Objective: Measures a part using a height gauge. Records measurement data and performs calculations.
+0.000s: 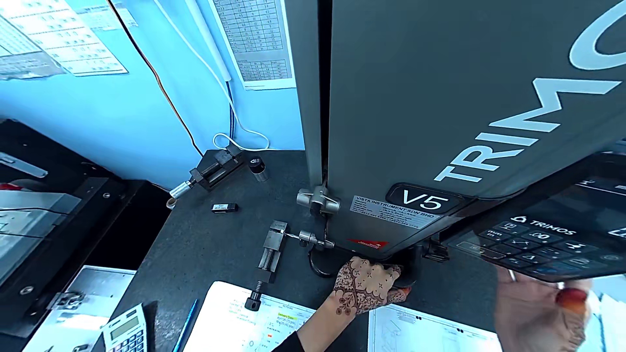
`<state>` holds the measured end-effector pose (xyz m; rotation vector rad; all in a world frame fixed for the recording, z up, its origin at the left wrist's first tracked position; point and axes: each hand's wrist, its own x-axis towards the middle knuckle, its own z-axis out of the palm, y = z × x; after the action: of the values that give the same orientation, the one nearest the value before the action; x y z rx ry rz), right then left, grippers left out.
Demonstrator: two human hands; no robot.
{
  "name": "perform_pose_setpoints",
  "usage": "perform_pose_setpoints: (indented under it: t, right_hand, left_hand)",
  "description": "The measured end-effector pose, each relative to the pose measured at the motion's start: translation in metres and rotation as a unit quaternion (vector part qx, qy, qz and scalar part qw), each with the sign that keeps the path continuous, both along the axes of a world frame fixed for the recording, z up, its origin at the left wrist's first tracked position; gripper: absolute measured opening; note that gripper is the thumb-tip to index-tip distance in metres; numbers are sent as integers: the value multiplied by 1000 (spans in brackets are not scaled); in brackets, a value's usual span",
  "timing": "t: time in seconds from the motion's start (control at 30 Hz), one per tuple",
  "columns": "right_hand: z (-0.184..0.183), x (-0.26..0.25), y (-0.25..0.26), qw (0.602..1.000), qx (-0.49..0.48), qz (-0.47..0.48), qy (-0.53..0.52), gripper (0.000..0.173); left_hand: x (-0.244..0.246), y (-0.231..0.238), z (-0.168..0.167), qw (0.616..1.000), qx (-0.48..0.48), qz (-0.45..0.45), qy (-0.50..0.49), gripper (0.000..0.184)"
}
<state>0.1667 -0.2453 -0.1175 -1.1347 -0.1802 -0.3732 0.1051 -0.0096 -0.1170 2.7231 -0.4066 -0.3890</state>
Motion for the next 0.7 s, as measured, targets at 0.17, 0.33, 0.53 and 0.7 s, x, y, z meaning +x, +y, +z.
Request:
perform_pose_setpoints:
  t: [0.17,0.33,0.53,0.7]
  right_hand:
    - [9,5,-4,988,-89,-121,-30,31]
    - [-44,21,-1,981,-86,2,174,56]
    - [-56,13,18,935,-247,137,213,64]
    - [-59,13,19,946,-208,139,204,63]
  left_hand:
    - [3,-2,27,995,27,-11,98,58]
    - [0,-2,7,999,11,-3,33,55]
    - [-1,0,4,1000,8,-1,21,53]
    - [-2,1,4,1000,11,-2,19,53]
